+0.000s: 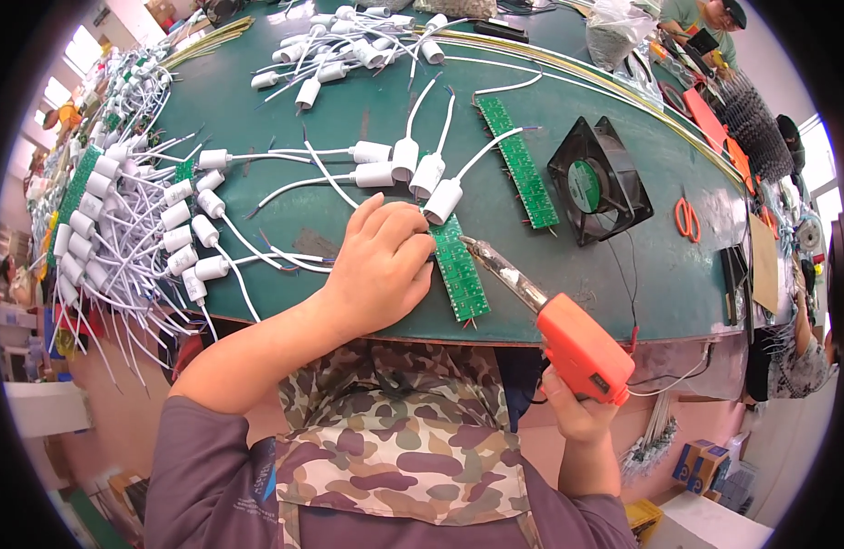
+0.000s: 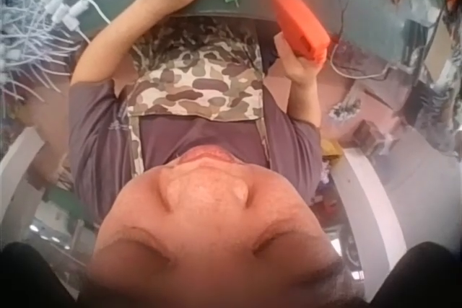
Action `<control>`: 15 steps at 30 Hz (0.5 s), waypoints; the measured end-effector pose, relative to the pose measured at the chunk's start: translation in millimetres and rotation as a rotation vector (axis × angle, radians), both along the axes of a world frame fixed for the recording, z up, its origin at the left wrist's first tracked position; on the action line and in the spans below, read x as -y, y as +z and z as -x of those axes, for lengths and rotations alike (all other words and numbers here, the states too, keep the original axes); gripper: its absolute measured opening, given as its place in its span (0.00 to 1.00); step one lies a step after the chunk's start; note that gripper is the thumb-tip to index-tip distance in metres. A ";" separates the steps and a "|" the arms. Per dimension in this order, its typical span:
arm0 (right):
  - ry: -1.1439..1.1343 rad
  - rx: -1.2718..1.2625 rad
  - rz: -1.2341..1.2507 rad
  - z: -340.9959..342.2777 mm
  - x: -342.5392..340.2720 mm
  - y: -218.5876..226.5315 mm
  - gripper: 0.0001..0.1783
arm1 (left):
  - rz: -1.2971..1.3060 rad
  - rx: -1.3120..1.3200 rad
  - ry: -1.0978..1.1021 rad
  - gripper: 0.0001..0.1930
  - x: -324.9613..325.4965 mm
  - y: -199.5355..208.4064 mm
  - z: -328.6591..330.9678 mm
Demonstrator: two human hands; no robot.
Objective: The person solders light bulb components onto a circuit board strip using a soldering iron and solder wire, then trims excess wires with scissors.
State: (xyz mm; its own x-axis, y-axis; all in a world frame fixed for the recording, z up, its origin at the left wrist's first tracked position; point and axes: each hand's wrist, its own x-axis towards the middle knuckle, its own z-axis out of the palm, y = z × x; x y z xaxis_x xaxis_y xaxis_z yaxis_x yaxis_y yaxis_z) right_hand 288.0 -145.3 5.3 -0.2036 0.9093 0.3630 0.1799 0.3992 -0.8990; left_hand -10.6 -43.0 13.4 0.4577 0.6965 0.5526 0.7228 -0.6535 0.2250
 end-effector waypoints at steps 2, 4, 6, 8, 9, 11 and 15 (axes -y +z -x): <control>0.010 -0.014 0.015 0.7 -0.5 0.9 0.22 | 0.023 -0.013 -0.010 0.16 5.6 5.3 8.5; -0.003 0.039 -0.035 -2.9 -0.7 -0.1 0.23 | 0.052 -0.020 -0.022 0.23 9.2 9.0 20.1; -0.006 0.023 -0.056 -4.6 -2.4 -0.2 0.23 | 0.054 -0.060 0.001 0.24 13.9 14.0 30.3; 0.003 0.008 -0.081 -4.7 -4.2 -0.5 0.23 | 0.190 -0.206 0.024 0.24 14.9 14.3 40.1; -0.022 -0.002 -0.057 -4.0 -3.4 -0.8 0.23 | 0.214 -0.197 0.018 0.24 13.7 15.4 42.4; -0.031 -0.014 -0.046 -3.7 -2.1 -0.7 0.23 | 0.172 -0.205 -0.013 0.23 12.2 22.6 41.3; -0.072 -0.041 0.004 -6.6 3.1 2.9 0.22 | 0.000 -0.300 -0.072 0.15 8.2 44.6 30.4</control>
